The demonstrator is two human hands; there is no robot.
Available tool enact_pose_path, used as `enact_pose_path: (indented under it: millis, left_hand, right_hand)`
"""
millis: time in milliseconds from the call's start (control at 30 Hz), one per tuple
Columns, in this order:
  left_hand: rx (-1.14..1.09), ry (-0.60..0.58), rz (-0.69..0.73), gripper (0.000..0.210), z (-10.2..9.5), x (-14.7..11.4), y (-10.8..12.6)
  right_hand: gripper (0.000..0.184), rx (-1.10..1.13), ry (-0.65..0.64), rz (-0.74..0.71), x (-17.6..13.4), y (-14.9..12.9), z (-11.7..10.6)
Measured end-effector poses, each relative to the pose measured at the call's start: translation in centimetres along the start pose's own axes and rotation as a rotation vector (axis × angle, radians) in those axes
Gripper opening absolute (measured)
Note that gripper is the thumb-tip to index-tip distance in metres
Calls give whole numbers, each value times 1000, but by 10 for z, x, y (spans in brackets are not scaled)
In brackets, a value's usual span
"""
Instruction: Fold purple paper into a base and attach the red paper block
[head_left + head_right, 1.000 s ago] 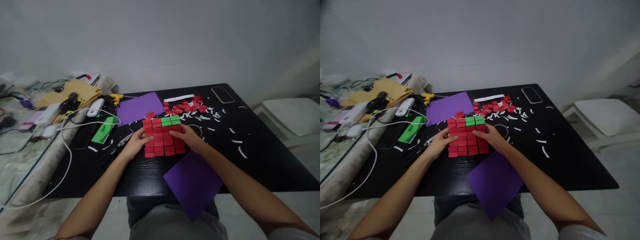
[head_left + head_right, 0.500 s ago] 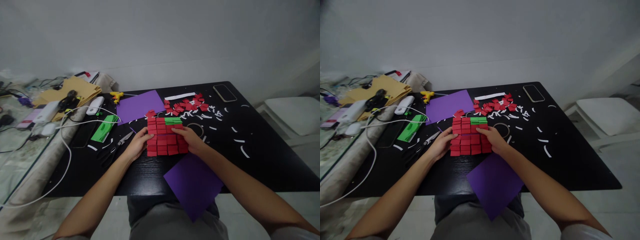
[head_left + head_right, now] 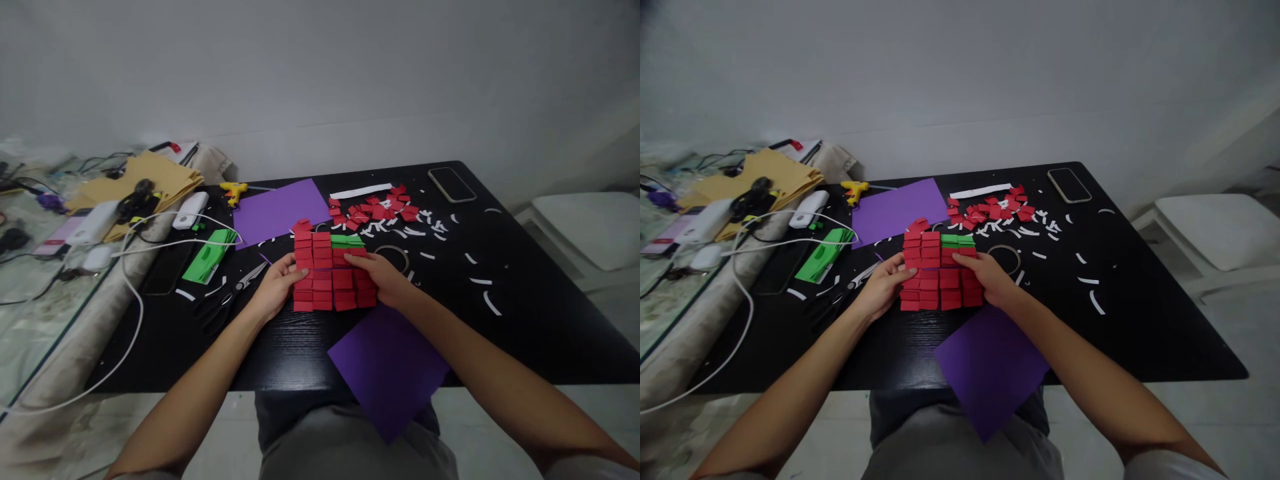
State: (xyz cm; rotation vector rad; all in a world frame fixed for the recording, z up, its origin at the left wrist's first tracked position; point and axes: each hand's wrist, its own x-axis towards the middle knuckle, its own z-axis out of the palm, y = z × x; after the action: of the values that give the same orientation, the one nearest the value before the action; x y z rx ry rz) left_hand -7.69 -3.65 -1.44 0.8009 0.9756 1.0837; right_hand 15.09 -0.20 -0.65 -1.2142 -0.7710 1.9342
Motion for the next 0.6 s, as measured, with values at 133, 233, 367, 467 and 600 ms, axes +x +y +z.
enact_pose_path:
  millis: [133, 233, 367, 467, 600]
  left_hand:
    - [39, 32, 35, 41, -1, 0, 0]
    - [81, 18, 65, 44, -1, -1, 1]
    - [121, -16, 62, 51, -1, -3, 0]
    - [131, -12, 70, 55, -2, -3, -1]
    - [117, -2, 115, 56, 0, -4, -2]
  right_hand:
    - [35, -89, -153, -122, -1, -1, -5]
    - [40, -138, -173, -195, 0, 0, -9]
    - [39, -220, -52, -301, 1, 3, -10]
    - [39, -250, -44, -334, 0, 4, -9]
    - [37, -269, -54, -361, -3, 3, -6]
